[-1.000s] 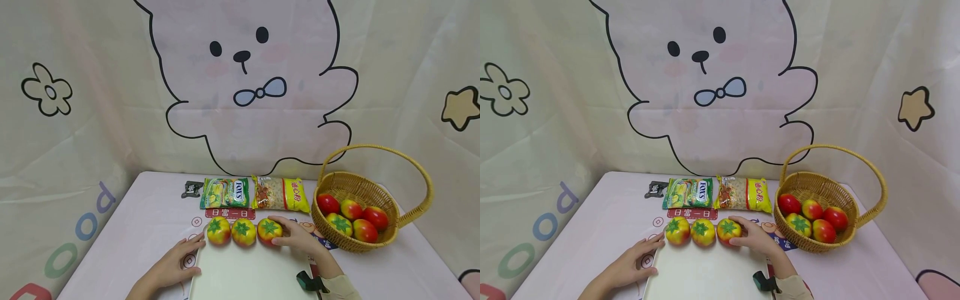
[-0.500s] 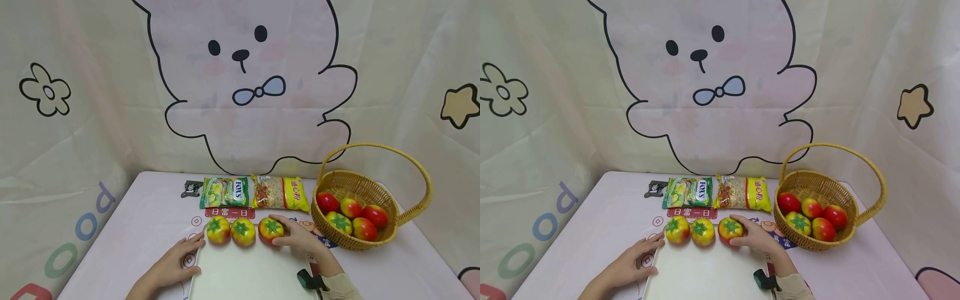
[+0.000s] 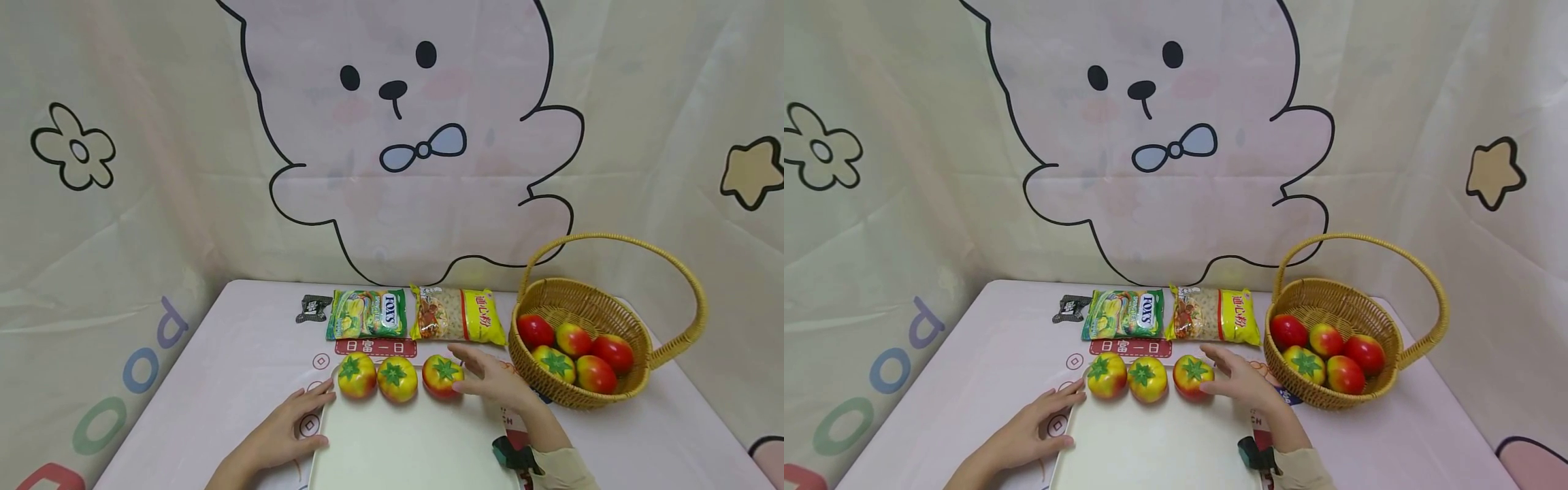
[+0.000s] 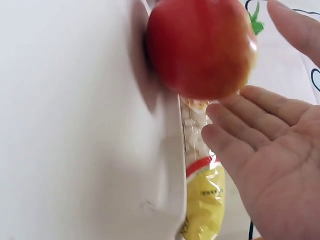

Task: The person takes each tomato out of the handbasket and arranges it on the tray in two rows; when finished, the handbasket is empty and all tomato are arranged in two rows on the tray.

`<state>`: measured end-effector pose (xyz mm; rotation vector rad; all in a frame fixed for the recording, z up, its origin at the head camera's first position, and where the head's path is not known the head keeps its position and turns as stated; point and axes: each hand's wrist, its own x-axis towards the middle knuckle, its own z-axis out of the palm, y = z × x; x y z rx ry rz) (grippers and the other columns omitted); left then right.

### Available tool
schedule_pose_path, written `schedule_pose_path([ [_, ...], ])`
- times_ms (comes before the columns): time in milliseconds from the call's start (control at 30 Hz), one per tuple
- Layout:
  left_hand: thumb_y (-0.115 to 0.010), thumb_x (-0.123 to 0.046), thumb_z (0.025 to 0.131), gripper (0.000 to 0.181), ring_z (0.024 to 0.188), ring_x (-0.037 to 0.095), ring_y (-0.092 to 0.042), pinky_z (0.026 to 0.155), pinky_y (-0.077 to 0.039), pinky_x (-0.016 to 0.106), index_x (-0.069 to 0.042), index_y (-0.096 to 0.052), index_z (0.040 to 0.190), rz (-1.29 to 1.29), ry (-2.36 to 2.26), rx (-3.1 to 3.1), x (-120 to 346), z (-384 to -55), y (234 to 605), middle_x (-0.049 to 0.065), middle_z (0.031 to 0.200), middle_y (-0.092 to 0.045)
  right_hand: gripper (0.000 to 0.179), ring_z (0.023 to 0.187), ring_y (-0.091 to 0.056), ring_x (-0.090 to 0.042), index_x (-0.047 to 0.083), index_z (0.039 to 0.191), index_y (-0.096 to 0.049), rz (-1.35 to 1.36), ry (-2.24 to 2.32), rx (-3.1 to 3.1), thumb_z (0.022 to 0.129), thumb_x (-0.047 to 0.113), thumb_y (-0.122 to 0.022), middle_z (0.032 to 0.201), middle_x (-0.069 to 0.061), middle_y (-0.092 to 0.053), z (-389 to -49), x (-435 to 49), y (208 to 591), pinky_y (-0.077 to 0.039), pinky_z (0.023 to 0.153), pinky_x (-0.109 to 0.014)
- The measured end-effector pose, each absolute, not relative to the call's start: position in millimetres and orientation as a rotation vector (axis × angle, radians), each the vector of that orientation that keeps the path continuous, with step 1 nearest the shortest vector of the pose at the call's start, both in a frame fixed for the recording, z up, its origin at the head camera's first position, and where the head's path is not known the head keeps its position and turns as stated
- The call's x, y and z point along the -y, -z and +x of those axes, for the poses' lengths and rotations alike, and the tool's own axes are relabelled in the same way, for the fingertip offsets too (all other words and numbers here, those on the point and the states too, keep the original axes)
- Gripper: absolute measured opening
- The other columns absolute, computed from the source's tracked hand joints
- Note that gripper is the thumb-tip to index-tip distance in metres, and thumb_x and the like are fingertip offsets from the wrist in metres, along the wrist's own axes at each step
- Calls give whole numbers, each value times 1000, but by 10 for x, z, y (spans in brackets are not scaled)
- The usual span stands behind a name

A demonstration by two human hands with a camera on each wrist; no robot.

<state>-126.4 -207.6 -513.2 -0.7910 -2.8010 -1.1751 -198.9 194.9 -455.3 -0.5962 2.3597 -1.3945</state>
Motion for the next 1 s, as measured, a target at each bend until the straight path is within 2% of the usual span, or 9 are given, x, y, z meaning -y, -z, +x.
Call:
schedule_pose_path([
  [233, -73, -42, 76, 62, 135, 32, -41, 111, -13, 20, -19, -57, 132, -763, 1149, 2830, 2070, -1257, 5114, -3, 148, -43, 69, 138, -31, -43, 3, 144, -36, -567, 1407, -2458, 87, 26, -68, 148, -21, -38, -1964, -2072, 4437, -29, 110, -56],
  [467, -72, -43, 77, 62, 133, 33, -42, 111, -22, 40, -18, -57, 132, -771, 1103, 2820, 2065, -1247, 5110, -1, 147, -44, 65, 137, -34, -41, 2, 142, -38, -569, 1443, -2533, 87, 21, -67, 146, -21, -40, -1937, -2190, 4318, -29, 108, -51],
  [567, -72, -43, 77, 62, 134, 33, -42, 111, -20, 35, -18, -57, 132, -777, 1110, 2810, 2063, -1245, 5113, 0, 147, -44, 67, 136, -35, -40, 3, 143, -37, -547, 1459, -2569, 87, 22, -68, 147, -21, -39, -1923, -2256, 4259, -32, 106, -53],
  [667, -73, -42, 77, 63, 135, 31, -40, 111, -14, 23, -17, -57, 132, -777, 1140, 2809, 2064, -1247, 5116, 0, 148, -43, 69, 137, -33, -41, 5, 144, -35, -491, 1467, -2594, 86, 24, -68, 148, -20, -38, -1903, -2334, 4172, -33, 105, -54],
  [733, -73, -41, 77, 63, 135, 31, -40, 112, -11, 17, -16, -57, 132, -784, 1146, 2803, 2064, -1248, 5121, 0, 148, -43, 71, 138, -32, -40, 6, 145, -33, -470, 1454, -2620, 87, 25, -68, 149, -20, -37, -1892, -2397, 4097, -33, 104, -50],
  [800, -73, -40, 76, 63, 135, 31, -41, 112, -10, 14, -16, -57, 132, -785, 1144, 2798, 2064, -1245, 5120, 1, 147, -44, 71, 138, -31, -40, 6, 146, -32, -460, 1435, -2655, 87, 26, -67, 149, -20, -36, -1890, -2468, 4016, -35, 105, -40],
  [1000, -74, -40, 76, 63, 135, 31, -40, 111, -13, 21, -16, -57, 131, -773, 1145, 2801, 2070, -1245, 5110, 0, 147, -44, 68, 136, -33, -41, 6, 146, -31, -475, 1327, -2798, 89, 26, -65, 148, -19, -38, -1926, -2734, 3774, -36, 97, -12],
])
